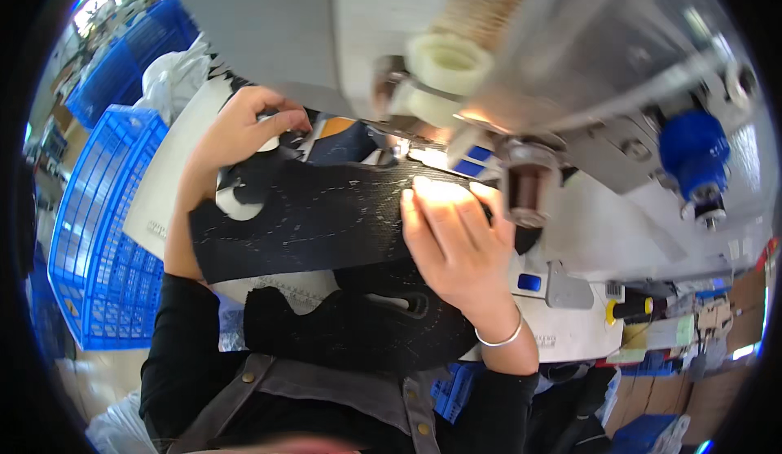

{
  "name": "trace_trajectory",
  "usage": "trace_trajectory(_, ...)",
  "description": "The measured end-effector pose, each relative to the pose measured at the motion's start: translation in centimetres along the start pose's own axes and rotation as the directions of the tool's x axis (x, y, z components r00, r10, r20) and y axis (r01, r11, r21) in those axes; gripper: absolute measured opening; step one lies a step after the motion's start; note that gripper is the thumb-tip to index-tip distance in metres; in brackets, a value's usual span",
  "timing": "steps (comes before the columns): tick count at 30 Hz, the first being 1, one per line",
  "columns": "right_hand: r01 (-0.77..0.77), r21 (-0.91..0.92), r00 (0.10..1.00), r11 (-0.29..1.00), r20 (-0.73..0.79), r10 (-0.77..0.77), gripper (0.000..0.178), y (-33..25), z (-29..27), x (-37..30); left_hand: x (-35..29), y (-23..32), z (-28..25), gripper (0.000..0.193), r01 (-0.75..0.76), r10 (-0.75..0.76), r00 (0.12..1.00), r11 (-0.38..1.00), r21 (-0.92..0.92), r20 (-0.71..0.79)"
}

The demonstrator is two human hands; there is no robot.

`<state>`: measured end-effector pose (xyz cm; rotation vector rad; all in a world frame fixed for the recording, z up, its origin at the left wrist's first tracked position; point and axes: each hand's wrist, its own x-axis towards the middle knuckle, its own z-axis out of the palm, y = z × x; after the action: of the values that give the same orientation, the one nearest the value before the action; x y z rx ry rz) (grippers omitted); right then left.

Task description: The person stitches shoe upper components by aligning fabric patches onto the shoe pieces and feeding them through a sewing machine.

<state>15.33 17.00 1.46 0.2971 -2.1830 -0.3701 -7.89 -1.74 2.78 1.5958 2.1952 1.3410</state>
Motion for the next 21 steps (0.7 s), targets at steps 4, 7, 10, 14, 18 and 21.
trace_trajectory(4,-0.049,-0.007,0.998,0.999,0.045,0.049,0.015,-0.3,-0.4,0.2,-4.0,-5.2,-1.6,0.024,0.115,-0.156,0.984,0.921,0.371,0.081)
trace_trajectory(7,-0.047,0.029,0.999,0.998,0.026,0.046,0.023,0.1,0.1,0.3,-7.4,-8.7,-0.3,0.036,0.125,-0.183,0.973,0.929,0.348,0.139)
trace_trajectory(10,-0.027,0.064,1.000,0.998,0.007,0.027,0.028,0.3,0.0,0.2,-10.0,-10.7,1.7,0.036,0.035,-0.091,0.985,0.937,0.347,0.147)
trace_trajectory(14,-0.042,0.100,0.995,0.994,0.089,0.033,0.033,-0.1,-1.1,0.5,-10.1,-11.5,2.3,0.033,0.062,-0.085,0.993,0.964,0.259,0.077)
trace_trajectory(18,0.130,0.251,0.991,0.959,0.000,-0.134,0.026,-2.4,-2.4,-1.3,-8.8,-8.3,1.1,0.033,0.097,-0.024,0.969,0.952,0.290,-0.245)
trace_trajectory(21,-0.018,0.407,0.990,0.913,0.135,-0.041,0.030,-4.0,-2.5,-2.3,-6.7,-2.0,1.4,0.026,0.206,-0.270,0.944,0.932,-0.298,-0.192)
